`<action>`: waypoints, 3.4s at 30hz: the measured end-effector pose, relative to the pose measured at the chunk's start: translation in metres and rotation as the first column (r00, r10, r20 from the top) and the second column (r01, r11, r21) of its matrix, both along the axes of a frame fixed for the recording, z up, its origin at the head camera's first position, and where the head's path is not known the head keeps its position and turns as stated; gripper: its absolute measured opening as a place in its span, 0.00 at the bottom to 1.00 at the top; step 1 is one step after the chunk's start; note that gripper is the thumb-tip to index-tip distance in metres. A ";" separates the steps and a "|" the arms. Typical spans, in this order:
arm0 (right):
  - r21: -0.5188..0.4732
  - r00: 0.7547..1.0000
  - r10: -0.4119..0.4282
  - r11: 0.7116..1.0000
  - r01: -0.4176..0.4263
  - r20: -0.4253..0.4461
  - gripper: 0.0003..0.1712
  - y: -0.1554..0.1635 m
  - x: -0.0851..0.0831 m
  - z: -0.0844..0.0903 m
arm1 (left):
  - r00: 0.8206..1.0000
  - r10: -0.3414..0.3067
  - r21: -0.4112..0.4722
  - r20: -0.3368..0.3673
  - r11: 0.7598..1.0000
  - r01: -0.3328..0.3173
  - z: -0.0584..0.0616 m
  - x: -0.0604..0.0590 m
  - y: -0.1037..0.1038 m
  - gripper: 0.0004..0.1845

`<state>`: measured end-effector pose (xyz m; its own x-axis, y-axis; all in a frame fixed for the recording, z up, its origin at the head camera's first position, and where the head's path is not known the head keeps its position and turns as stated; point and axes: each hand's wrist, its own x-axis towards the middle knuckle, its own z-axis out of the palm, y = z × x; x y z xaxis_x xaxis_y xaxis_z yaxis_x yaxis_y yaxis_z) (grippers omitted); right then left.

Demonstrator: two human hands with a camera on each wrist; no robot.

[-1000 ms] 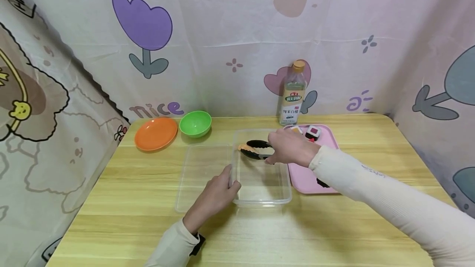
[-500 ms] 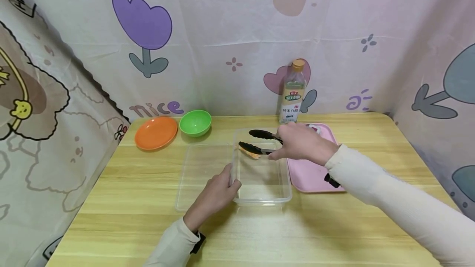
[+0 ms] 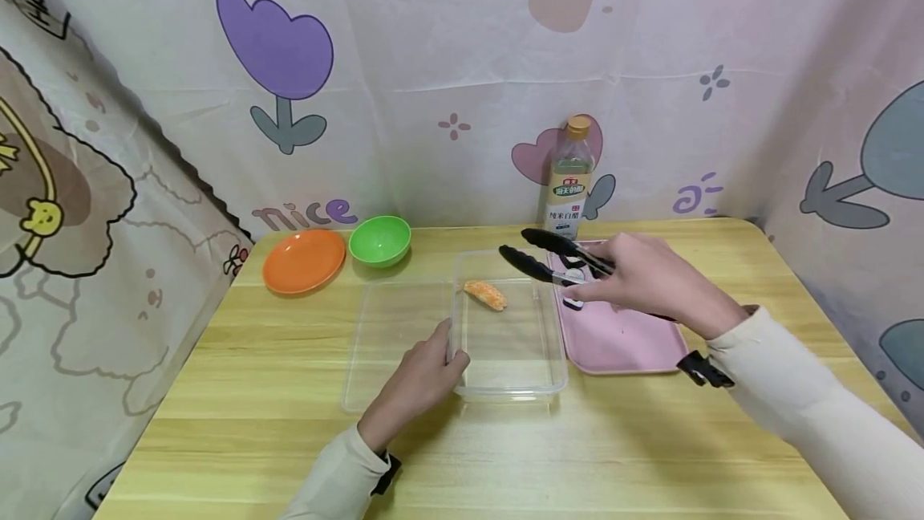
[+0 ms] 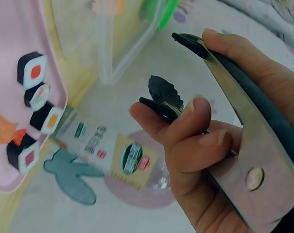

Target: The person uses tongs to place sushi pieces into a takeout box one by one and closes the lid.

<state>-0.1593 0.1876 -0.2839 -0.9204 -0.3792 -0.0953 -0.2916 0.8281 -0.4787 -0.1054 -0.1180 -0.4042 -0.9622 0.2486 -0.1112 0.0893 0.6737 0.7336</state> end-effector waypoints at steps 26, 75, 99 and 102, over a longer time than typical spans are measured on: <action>0.029 0.975 -0.224 0.974 0.224 -0.004 0.49 0.098 0.023 -0.059 | 1.000 0.004 0.000 0.021 1.000 -0.004 0.000 0.000 0.001 0.17; 0.030 0.958 -0.284 0.959 0.284 0.024 0.46 0.107 0.039 -0.089 | 1.000 0.000 -0.001 0.014 1.000 0.000 -0.001 0.000 0.000 0.15; 0.027 0.978 -0.169 0.984 0.173 -0.120 0.41 0.080 0.039 -0.049 | 1.000 0.005 -0.011 0.028 1.000 -0.005 -0.001 -0.001 0.001 0.16; 0.031 0.980 -0.162 0.986 0.167 -0.114 0.42 0.074 0.038 -0.044 | 1.000 0.006 -0.010 0.025 1.000 -0.006 -0.002 -0.001 0.001 0.17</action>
<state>-0.1210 0.2613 -0.3281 -0.9755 -0.2198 -0.0015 -0.1992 0.8871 -0.4163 -0.1060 -0.1173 -0.4063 -0.9606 0.2413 -0.1381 0.0664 0.6812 0.7291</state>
